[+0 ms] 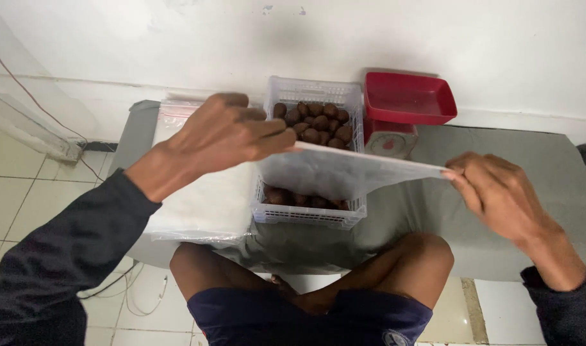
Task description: Packing small brown fruits into a plastic zip-lock bag and sealing it.
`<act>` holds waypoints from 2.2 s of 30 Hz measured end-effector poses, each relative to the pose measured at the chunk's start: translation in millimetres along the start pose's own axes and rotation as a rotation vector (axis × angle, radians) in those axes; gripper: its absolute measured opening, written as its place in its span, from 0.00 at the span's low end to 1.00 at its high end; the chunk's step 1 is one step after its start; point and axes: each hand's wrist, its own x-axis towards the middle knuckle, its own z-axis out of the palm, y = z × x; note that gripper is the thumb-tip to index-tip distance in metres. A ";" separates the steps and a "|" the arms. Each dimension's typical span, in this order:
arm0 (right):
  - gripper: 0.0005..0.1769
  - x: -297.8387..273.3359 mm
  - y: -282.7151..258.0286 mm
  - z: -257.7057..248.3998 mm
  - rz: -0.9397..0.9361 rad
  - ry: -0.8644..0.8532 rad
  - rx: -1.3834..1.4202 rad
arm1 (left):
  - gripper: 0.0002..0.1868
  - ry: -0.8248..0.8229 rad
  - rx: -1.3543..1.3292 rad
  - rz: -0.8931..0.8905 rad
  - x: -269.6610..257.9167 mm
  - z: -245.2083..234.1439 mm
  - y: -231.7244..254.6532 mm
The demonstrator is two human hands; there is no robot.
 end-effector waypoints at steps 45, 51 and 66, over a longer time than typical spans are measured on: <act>0.25 82.4 -48.0 86.5 0.627 0.103 0.948 | 0.22 0.234 -0.290 -0.182 10.1 5.0 -69.7; 0.26 85.7 -50.9 76.8 0.705 0.046 0.977 | 0.25 0.209 -0.344 -0.162 18.9 10.2 -76.9; 0.20 77.0 -30.1 57.9 0.758 0.013 0.883 | 0.23 0.265 -0.237 -0.102 25.9 31.3 -94.7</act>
